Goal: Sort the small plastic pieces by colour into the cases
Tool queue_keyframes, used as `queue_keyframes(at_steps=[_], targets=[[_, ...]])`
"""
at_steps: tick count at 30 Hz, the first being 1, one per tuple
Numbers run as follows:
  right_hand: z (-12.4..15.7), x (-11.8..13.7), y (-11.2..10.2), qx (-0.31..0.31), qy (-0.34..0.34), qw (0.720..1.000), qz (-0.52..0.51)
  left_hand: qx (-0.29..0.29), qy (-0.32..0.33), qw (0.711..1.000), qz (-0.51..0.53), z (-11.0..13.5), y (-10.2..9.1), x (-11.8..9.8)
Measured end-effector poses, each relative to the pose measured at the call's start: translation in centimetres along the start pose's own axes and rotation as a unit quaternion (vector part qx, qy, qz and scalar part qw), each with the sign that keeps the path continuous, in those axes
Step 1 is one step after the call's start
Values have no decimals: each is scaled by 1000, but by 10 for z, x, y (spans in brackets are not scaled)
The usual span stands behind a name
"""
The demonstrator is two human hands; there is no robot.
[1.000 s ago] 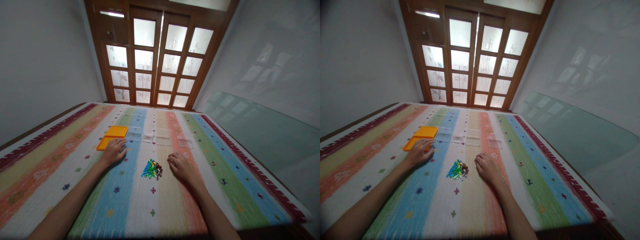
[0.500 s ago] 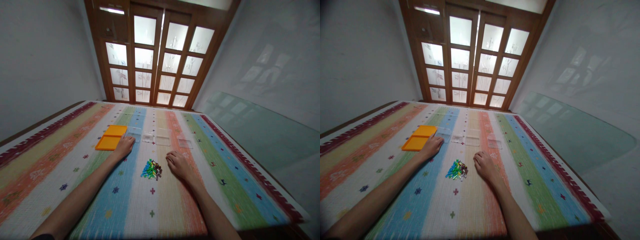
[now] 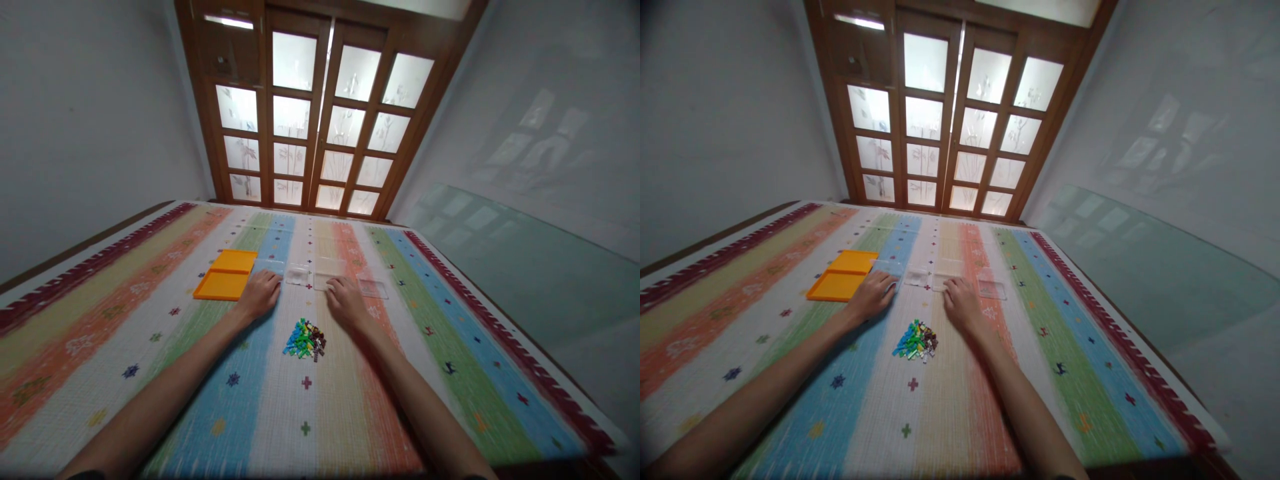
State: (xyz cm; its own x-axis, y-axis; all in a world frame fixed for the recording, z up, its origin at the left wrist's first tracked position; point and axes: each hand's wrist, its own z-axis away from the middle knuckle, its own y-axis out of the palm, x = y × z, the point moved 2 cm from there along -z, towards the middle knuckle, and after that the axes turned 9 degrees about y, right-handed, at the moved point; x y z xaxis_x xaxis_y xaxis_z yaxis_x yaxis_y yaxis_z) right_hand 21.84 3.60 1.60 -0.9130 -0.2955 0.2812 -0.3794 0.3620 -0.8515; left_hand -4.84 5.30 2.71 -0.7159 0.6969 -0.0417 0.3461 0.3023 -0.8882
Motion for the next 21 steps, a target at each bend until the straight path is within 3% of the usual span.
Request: queue_keyframes(at_steps=[4,10,21], targets=[[-9,-2,8,43,19,997,54,27,41,999,20,-20,11,-11],[1,-11,7,57,20,994,89,89,26,996,-5,-43,35,-22],[25,-20,-4,58,20,996,68,106,45,993,5,-45,43,-42]])
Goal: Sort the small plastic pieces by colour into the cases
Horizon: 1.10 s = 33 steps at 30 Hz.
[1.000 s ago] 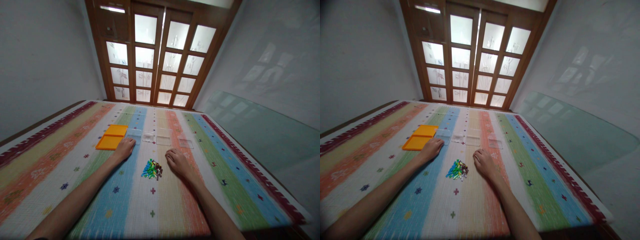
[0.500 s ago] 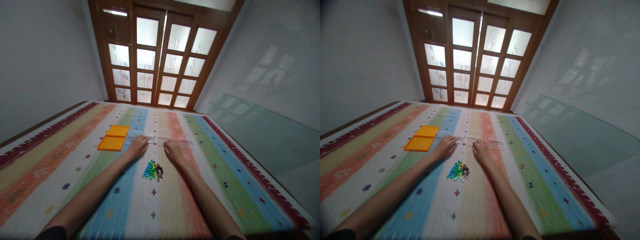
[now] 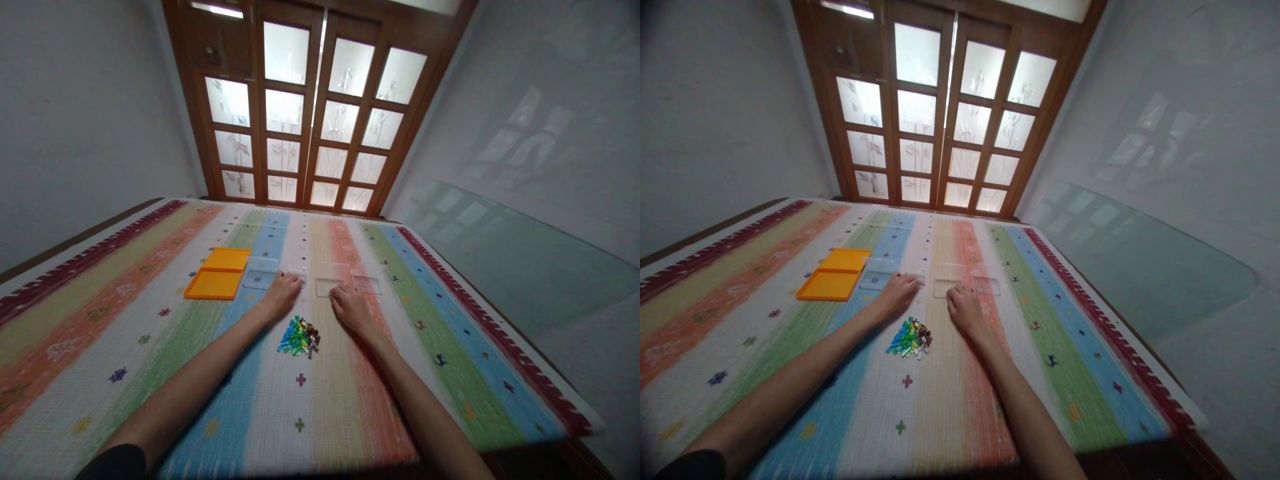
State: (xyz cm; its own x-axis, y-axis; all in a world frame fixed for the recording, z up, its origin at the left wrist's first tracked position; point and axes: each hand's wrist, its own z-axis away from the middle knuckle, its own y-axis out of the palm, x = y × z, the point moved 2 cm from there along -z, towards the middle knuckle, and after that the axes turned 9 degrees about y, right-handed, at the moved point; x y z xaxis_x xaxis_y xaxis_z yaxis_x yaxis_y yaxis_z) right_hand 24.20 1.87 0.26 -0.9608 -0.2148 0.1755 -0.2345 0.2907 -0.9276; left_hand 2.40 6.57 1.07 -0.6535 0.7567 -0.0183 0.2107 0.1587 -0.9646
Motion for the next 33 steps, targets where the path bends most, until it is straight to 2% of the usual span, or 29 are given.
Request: queue_keyframes(at_steps=[5,8,10,15,18,23,28,33], targets=[[0,3,-4,-17,6,1000,-23,-18,4,999,28,3,0,0],[2,5,-11,-55,-7,996,-71,-56,31,997,50,9,-8,2],[6,8,-17,-55,-31,992,-112,-87,55,992,73,17,-15,3],[24,27,-33,46,-101,967,-230,-137,76,978,135,49,-31,-2],[35,40,-36,80,-78,959,-261,-149,68,970,181,70,-36,-11],[46,56,-32,106,-69,954,-273,-139,57,958,245,93,-36,-31],[52,61,-30,75,-77,957,-271,-115,89,957,251,95,-30,-47],[51,61,-26,36,-81,961,-261,-116,96,959,241,95,-25,-50]])
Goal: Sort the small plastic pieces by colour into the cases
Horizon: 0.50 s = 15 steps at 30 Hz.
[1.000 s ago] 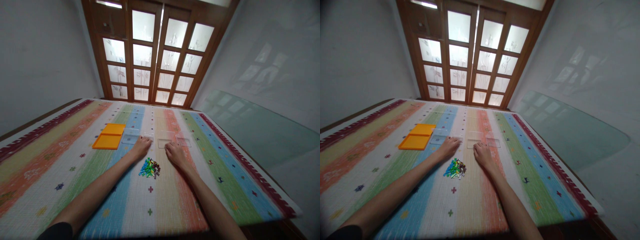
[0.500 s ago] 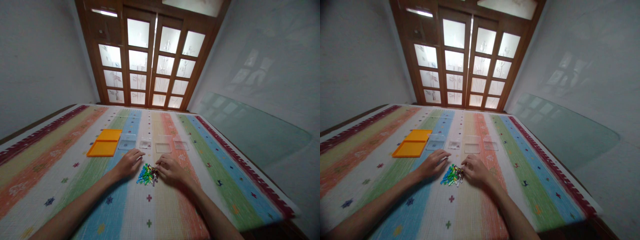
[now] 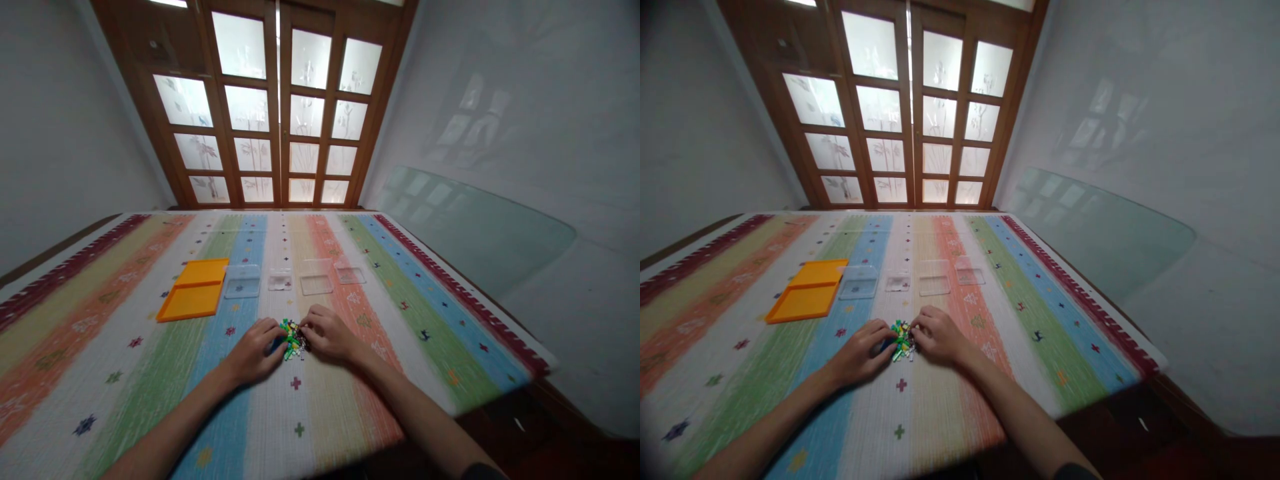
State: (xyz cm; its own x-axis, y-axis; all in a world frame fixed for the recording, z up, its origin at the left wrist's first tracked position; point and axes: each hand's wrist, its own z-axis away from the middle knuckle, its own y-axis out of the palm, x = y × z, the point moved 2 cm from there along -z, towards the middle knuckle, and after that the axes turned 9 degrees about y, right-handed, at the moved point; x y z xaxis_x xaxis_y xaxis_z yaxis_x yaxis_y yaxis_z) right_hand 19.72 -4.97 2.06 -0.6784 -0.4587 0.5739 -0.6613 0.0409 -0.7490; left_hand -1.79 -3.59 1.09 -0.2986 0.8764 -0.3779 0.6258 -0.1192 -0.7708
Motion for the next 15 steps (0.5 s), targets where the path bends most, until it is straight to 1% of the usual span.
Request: queue_keyframes(at_steps=[4,10,15], targets=[[-1,-3,2,-20,-16,999,29,-7,-9,1000,3,1,-1,1],[1,-3,3,-18,-31,997,70,-3,-29,1000,4,0,1,3],[2,-7,6,-22,-57,995,84,-1,-30,999,-15,0,-6,6]])
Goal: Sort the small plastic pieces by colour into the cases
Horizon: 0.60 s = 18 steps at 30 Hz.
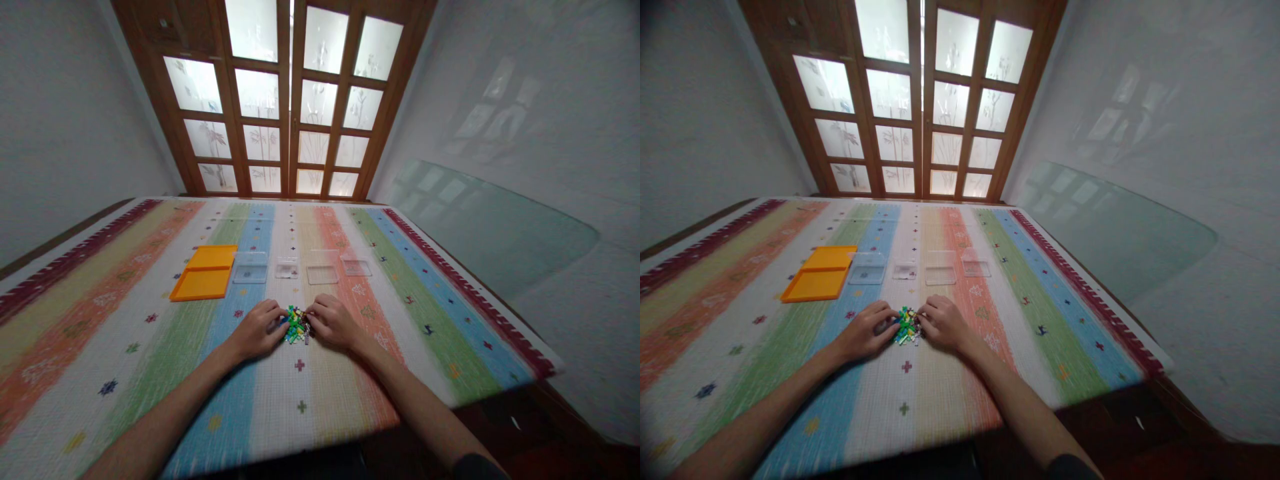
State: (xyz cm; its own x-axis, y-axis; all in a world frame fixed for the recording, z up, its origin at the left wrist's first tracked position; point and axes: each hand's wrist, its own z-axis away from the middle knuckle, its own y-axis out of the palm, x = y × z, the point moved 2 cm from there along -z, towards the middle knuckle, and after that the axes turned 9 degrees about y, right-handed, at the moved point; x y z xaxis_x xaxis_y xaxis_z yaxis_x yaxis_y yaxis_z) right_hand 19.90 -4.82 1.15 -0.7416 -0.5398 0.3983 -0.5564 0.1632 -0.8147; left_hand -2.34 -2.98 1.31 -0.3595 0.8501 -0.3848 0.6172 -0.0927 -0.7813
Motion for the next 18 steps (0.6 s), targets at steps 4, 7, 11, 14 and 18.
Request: queue_keyframes(at_steps=[4,7,11,14,18], targets=[[1,-2,1,-13,-25,1000,2,13,-2,1000,0,1,-7,4],[1,-2,0,-3,-32,999,1,12,-21,1000,16,1,-9,6],[2,0,0,16,-32,999,-1,26,-35,998,33,1,-9,8],[2,0,1,14,-30,999,-2,52,-30,997,46,1,-10,8],[2,-2,2,13,-32,999,1,72,-28,994,77,2,-12,9]])
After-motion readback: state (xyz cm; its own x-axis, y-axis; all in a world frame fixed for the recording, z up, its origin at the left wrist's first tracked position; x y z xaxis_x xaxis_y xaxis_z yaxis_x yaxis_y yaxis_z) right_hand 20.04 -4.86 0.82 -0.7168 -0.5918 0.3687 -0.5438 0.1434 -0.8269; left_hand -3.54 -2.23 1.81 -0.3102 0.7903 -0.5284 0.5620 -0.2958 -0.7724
